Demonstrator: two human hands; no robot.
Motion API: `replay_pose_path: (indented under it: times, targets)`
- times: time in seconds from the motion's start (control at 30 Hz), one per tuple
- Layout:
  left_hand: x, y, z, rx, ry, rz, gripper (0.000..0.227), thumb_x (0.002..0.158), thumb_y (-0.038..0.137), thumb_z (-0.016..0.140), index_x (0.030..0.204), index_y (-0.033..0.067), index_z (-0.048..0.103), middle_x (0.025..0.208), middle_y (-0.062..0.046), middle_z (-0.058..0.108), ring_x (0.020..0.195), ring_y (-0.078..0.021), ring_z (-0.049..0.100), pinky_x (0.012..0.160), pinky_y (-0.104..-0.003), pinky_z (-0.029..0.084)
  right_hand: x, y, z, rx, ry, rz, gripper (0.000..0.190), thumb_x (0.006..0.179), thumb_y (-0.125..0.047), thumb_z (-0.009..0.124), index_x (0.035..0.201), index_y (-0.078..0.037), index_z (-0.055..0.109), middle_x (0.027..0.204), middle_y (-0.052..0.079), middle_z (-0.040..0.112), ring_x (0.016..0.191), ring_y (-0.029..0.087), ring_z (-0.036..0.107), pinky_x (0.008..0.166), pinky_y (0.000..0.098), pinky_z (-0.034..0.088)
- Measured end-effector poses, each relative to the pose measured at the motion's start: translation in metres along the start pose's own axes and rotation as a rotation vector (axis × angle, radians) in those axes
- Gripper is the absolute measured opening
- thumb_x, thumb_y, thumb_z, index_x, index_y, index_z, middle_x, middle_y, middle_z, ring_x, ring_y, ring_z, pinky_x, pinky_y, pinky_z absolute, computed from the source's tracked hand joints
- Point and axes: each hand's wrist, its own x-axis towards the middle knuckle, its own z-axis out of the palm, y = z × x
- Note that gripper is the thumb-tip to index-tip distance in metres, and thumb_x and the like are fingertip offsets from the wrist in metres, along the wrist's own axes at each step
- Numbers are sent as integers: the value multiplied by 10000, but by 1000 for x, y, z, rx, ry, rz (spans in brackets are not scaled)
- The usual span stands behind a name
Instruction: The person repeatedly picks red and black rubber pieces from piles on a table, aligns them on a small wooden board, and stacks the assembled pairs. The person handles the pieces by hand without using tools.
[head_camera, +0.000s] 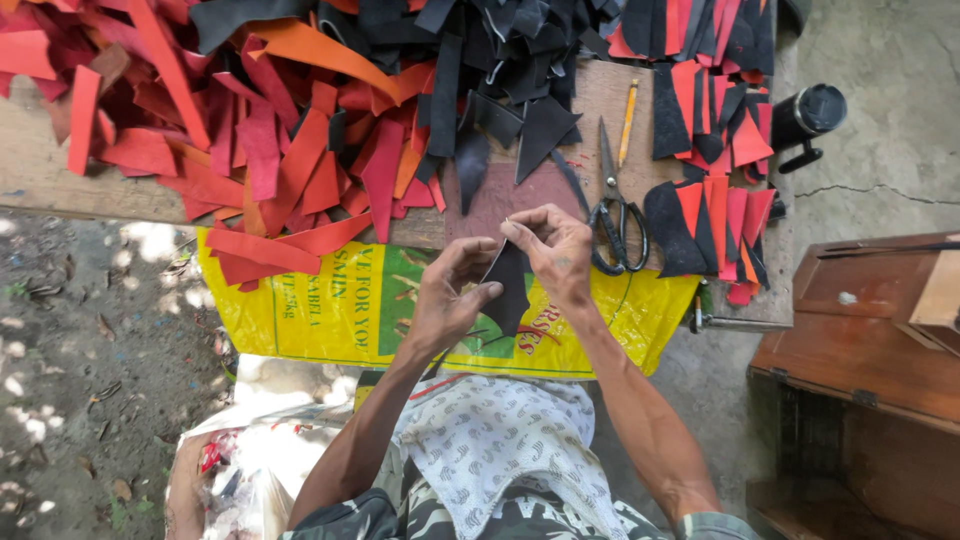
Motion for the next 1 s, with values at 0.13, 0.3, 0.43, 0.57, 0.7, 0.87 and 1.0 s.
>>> replay_pose_path:
  times: [0.13,0.3,0.43,0.57,0.7,0.87,1.0]
  targets:
    - [-3,1,-5,48,12,0,498,828,-147,693,1293,-3,590,1209,-96,682,1144,-167,673,1010,-314,549,-15,-11,-12,-45,-206,38,285,893,-47,771,1150,18,667,980,17,715,888,58,677,810,206,564]
    - [-7,6,-10,162,-54,11,485,831,-155,657,1286,4,605,1086,-93,732,1059,-166,727,943,-312,578,-19,-3,-25,32,-383,175,260,884,-48,774,1108,20,660,974,8,687,871,57,631,780,209,521]
    - [-7,10,-13,250,-39,19,432,789,-147,685,1192,0,634,990,-68,734,945,-161,731,865,-300,591,-23,11,-33,61,-440,224,183,917,-92,751,1044,8,666,897,-18,655,795,45,578,707,204,482]
    - [-8,8,-21,308,-50,42,343,756,-114,755,1070,1,679,891,-51,729,848,-149,706,807,-289,580,-36,22,-34,33,-411,237,158,923,-127,743,982,0,668,830,-38,626,725,38,529,639,199,441]
    - [-10,1,-24,215,-72,-46,304,803,-92,766,1082,0,687,932,-36,730,881,-111,693,806,-276,568,-51,23,-29,-38,-308,143,139,963,-118,732,982,-1,660,827,-45,581,728,31,486,636,198,409]
    - [-7,-6,-24,-41,7,-140,380,789,-60,765,1148,-9,653,992,-21,714,921,-86,689,819,-244,583,-47,20,-33,219,-253,265,187,909,-71,739,1064,25,699,862,10,687,721,66,588,648,220,472]
    - [-2,-13,-33,-148,50,-134,424,796,-31,764,1196,3,629,929,-31,693,841,-93,668,753,-240,565,-46,27,-44,366,-317,345,258,875,-107,781,1071,44,707,894,44,717,744,95,631,677,245,506]
